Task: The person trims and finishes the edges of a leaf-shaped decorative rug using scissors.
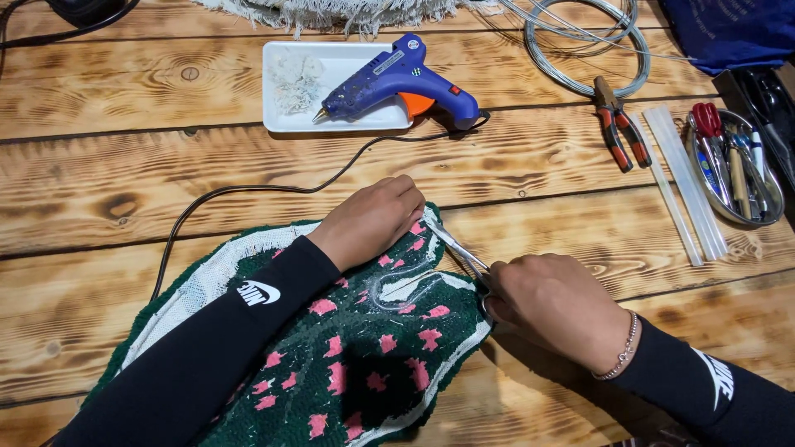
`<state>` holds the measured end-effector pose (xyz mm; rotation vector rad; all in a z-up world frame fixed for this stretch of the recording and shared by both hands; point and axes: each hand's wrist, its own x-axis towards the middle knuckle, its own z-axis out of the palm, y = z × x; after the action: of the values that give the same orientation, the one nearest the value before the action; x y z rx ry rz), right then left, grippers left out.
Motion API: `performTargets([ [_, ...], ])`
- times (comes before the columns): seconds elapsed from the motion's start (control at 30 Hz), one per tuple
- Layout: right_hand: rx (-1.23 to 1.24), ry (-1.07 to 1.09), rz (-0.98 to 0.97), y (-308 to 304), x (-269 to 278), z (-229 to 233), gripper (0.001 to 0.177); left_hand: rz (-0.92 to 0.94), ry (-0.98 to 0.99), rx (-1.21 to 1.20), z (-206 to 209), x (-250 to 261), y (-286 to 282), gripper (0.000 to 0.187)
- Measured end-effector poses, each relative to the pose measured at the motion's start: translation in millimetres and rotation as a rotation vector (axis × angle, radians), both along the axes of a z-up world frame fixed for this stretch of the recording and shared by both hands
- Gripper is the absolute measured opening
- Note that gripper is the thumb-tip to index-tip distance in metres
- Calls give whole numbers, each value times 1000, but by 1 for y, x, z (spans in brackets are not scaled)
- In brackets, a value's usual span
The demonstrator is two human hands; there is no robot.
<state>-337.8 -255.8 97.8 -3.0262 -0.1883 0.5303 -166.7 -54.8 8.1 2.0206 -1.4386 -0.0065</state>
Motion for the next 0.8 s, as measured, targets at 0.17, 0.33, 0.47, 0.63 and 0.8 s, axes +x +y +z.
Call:
performTargets([
  [0.17, -29, -8, 17, 5, 3, -10, 25, 4, 104, -6, 0, 1, 8, 18],
  [0.33, -33, 69, -28, 18, 11, -7, 30, 19, 142, -9, 1, 0, 9, 20],
  [0.47, 14, 81, -66, 20, 12, -10, 36, 18, 127, -24, -3, 2, 9, 19],
  [0.63, 75, -23, -73, 20, 9, -8, 39, 11, 127, -54, -5, 4, 8, 18],
  [0.8, 8, 56, -121, 26, 8, 7, 36, 8, 70, -85, -7, 6, 8, 16],
])
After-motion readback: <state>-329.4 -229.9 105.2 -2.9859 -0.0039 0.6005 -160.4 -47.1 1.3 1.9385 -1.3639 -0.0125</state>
